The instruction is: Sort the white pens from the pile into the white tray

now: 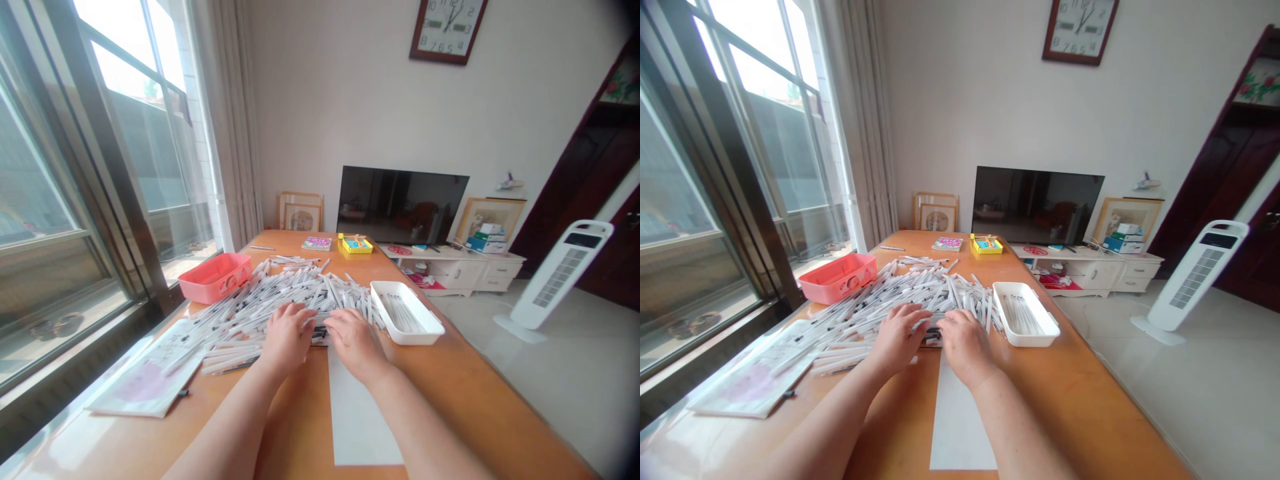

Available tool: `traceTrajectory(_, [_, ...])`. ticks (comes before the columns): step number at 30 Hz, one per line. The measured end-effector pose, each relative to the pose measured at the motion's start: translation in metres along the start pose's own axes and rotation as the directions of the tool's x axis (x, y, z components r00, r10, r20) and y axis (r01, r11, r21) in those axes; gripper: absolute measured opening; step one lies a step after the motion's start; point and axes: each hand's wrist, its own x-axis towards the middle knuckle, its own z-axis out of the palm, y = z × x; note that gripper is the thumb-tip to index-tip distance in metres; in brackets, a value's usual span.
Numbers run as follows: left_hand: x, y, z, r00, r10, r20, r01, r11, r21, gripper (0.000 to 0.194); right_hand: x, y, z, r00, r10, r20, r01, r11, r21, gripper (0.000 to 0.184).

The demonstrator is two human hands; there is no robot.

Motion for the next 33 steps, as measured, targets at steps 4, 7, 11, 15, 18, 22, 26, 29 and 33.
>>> traceTrajectory(4, [-0.005,-0.002,0.009,0.993,0.020,0.120,-0.045,0.977,0.207,0.030,0.002,0.001,-0.006,0.995,0.014,-0.095,-0.010,0.999,0.046,0.028])
traceTrajectory(7, [-0.006,-0.004,0.011,0.990,0.010,0.143,-0.046,0.967,0.249,0.033,0.004,-0.001,-0.012,0.987,0.032,-0.159,-0.017,0.996,0.092,0.029])
traceTrajectory(11, [-0.005,-0.005,0.011,0.992,0.017,0.125,-0.047,0.969,0.244,0.036,0.004,-0.002,-0.019,0.969,0.103,-0.225,-0.058,0.979,0.196,0.029])
traceTrajectory(15, [-0.002,-0.008,0.009,0.990,0.041,0.131,-0.072,0.968,0.239,0.034,0.004,0.002,-0.021,0.914,0.271,-0.303,-0.149,0.917,0.370,0.026])
traceTrajectory(18, [0.003,-0.013,0.010,0.990,0.062,0.131,-0.089,0.972,0.216,0.027,0.004,0.007,-0.021,0.840,0.423,-0.339,-0.195,0.820,0.538,0.026])
traceTrajectory(22, [0.007,-0.019,0.009,0.994,0.047,0.099,-0.069,0.972,0.223,0.027,0.006,0.014,-0.019,0.770,0.542,-0.337,-0.209,0.713,0.669,0.031])
traceTrajectory(26, [0.010,-0.020,0.005,0.999,0.028,0.039,-0.036,0.970,0.240,0.032,0.006,0.021,-0.018,0.739,0.604,-0.299,-0.223,0.637,0.738,0.034])
traceTrajectory(29, [0.012,-0.017,0.000,0.999,0.021,-0.050,-0.009,0.973,0.229,0.031,0.007,0.023,-0.019,0.709,0.645,-0.284,-0.222,0.586,0.779,0.036])
traceTrajectory(33, [0.013,-0.011,-0.008,0.979,-0.003,-0.205,0.030,0.991,0.129,0.029,0.009,0.018,-0.025,0.673,0.694,-0.254,-0.186,0.492,0.850,0.037])
